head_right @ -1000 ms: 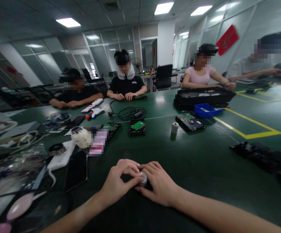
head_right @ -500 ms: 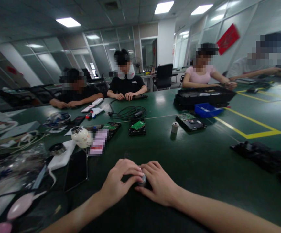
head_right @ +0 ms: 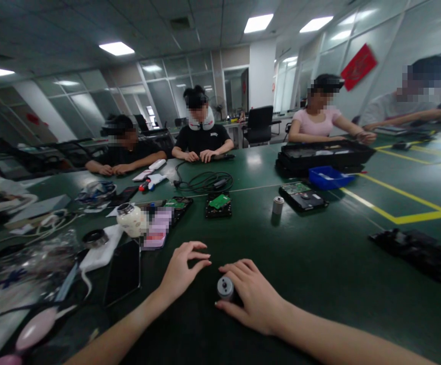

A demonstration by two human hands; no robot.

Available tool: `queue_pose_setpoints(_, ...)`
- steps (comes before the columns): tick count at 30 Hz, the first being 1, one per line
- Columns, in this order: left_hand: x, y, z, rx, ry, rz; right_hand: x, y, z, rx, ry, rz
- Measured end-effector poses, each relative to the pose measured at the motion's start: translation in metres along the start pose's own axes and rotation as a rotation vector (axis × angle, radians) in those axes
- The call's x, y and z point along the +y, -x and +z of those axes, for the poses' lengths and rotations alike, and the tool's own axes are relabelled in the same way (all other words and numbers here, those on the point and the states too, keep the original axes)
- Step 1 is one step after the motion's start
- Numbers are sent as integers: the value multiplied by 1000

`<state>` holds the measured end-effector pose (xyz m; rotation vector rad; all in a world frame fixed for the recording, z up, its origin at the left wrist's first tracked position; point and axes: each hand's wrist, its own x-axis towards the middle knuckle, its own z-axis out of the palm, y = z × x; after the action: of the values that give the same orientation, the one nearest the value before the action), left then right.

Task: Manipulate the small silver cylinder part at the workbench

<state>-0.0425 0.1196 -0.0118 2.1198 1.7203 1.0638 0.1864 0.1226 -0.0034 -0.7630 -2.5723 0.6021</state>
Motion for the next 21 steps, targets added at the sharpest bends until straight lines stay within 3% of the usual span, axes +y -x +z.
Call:
queue_pose_setpoints(7, 0, -2, 0, -11, -13, 13, 0, 0, -1, -19, 0, 15)
queue_pose_setpoints(12, 25, 2, -8, 89, 165, 40, 1, 0, 0, -8, -2, 7)
queue_pose_setpoints(17, 55, 17, -13, -13, 212, 156, 2, 0, 3, 1, -10, -23)
queue_pose_setpoints(21, 62, 20, -11, -46, 217, 173, 3, 0, 3, 5, -9, -37)
